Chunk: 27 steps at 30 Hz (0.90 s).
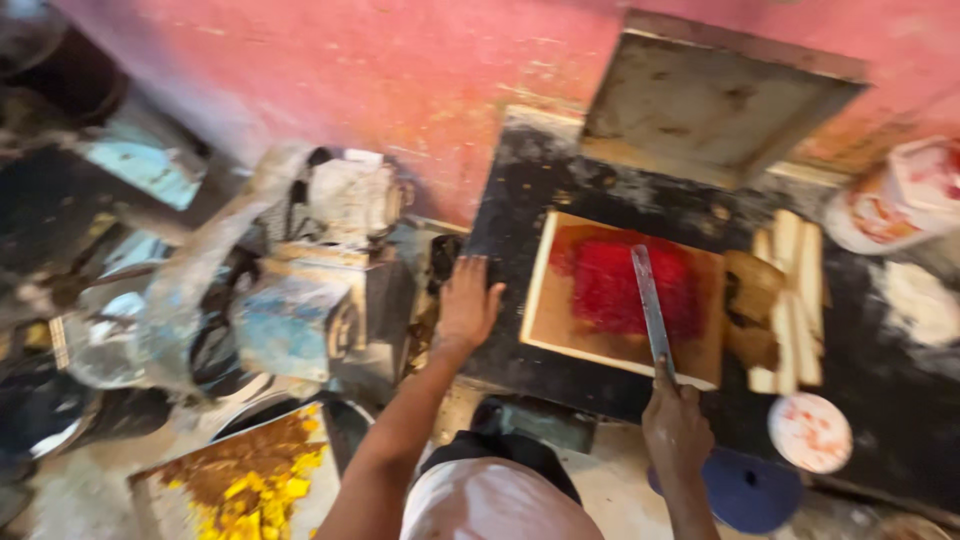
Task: The person spreads red jam over a large rectangular cake base using a spatula and then uses a knife to cut the jam-covered cake into smaller rectangular portions.
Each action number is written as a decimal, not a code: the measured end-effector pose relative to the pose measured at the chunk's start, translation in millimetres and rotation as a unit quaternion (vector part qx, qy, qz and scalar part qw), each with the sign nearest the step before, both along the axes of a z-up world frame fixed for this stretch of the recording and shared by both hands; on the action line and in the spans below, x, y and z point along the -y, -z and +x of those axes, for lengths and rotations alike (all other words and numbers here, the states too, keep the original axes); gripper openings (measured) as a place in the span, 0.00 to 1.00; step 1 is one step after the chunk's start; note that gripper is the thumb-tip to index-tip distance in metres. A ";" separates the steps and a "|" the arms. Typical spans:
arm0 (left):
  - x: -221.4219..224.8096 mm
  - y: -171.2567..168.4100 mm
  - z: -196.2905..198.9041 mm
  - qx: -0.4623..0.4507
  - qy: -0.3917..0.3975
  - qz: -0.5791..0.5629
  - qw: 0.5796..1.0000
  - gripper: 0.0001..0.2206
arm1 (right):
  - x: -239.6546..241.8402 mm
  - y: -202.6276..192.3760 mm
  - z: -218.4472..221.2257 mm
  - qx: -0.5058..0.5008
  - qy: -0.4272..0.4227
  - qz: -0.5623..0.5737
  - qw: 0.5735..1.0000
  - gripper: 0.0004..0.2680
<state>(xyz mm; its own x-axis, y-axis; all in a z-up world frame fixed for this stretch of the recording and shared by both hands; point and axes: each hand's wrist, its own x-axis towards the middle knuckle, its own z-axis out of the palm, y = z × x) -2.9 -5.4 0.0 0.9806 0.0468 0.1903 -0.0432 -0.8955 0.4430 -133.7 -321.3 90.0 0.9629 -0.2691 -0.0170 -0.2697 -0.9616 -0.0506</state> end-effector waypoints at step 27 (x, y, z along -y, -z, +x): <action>0.6 -6.0 1.8 0.013 0.001 0.029 0.999 0.28 | -37.6 -16.9 59.8 -0.076 -0.136 0.248 0.956 0.20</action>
